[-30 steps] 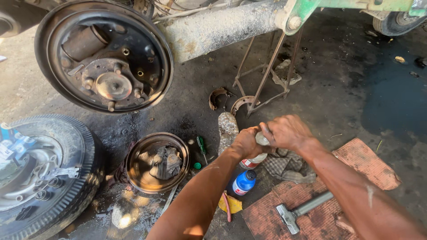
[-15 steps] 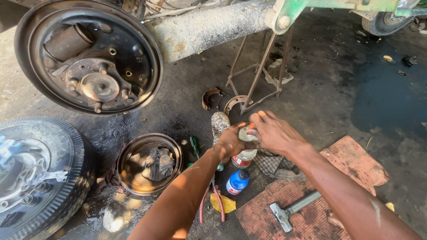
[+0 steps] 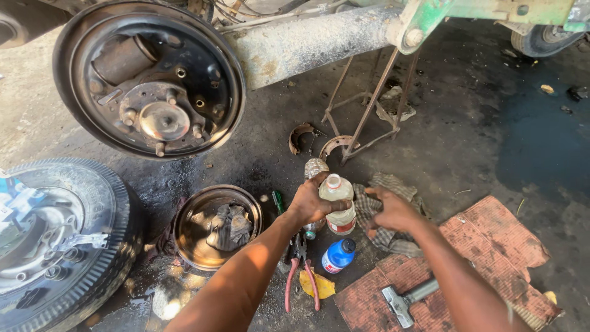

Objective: The person cleans small mechanical parts by pouring liquid from plastic bottles into a metal bowl and scrubbing the parts with a cloth. The person repeatedly wets the parts and wipes them, handling them one at a time.

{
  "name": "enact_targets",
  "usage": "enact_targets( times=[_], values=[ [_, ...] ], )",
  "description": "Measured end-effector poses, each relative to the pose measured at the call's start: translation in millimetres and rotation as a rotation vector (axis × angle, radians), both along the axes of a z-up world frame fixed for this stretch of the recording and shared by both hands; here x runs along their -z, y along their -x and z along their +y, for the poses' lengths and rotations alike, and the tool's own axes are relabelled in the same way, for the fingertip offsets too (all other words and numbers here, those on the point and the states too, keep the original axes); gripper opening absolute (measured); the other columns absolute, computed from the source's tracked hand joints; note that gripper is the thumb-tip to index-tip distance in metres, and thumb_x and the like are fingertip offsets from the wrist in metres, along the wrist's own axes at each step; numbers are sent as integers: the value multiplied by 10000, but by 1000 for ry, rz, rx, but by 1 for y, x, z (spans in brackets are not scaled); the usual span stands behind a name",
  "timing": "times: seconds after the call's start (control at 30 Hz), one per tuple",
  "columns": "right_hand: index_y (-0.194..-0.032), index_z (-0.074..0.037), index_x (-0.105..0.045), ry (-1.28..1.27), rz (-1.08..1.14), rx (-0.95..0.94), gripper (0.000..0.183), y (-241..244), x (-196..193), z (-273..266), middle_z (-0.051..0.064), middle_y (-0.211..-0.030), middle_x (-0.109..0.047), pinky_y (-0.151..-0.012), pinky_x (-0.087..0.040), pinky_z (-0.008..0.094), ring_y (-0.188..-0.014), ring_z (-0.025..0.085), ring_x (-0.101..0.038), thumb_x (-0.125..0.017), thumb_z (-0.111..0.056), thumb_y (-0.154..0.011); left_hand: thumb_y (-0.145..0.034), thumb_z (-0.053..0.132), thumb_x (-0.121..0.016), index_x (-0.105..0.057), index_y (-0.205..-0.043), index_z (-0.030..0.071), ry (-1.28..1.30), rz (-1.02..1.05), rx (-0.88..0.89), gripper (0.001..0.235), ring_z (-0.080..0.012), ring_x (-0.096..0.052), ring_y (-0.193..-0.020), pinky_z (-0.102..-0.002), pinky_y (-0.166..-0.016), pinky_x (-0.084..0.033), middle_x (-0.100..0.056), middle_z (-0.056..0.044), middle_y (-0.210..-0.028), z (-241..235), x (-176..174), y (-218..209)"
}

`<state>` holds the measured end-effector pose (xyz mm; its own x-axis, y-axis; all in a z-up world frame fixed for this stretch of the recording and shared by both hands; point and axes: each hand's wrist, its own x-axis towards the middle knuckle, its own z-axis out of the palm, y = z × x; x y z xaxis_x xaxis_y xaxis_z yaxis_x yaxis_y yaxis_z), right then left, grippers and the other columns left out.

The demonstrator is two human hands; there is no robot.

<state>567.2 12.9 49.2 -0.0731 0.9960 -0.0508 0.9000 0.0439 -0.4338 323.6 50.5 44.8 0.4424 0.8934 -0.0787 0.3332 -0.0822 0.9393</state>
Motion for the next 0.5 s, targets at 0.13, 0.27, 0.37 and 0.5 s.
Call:
enact_targets(
  times=[0.13, 0.27, 0.37, 0.5],
  values=[
    [-1455, -231, -538, 202, 281, 162, 1000, 43, -6, -5, 36, -1267, -668, -619, -640, 435, -1000, 280, -710, -976, -182, -558, -700, 404, -886, -622, -1295, 41, -60, 23, -52, 745, -204, -724, -1090, -331, -976, -566, -748, -103, -1182, -8, -8, 13],
    [-1353, -172, -586, 254, 166, 166, 869, 98, -26, -7, 110, -1104, -797, -723, -610, 386, -876, 309, -790, -961, -245, -572, -765, 313, -817, -712, -1205, 31, 124, -210, -116, 533, -234, -763, -987, -350, -862, -600, -788, -137, -1110, -7, -12, 24],
    [-1234, -124, -648, -13, 147, -32, 754, 124, -25, -3, 138, -1068, -786, -819, -604, 382, -945, 270, -770, -954, -246, -556, -840, 235, -724, -753, -1145, 8, 335, -292, -134, 381, -276, -771, -890, -396, -739, -641, -789, -186, -1073, -1, -12, 43],
    [-1230, -115, -656, -51, -94, -127, 789, 144, -20, 14, 187, -1098, -732, -898, -565, 441, -1030, 355, -702, -958, -237, -512, -937, 201, -588, -718, -1199, -8, 564, -475, -175, 359, -319, -755, -942, -437, -774, -655, -742, -217, -1157, 8, -6, 75]
  ],
)
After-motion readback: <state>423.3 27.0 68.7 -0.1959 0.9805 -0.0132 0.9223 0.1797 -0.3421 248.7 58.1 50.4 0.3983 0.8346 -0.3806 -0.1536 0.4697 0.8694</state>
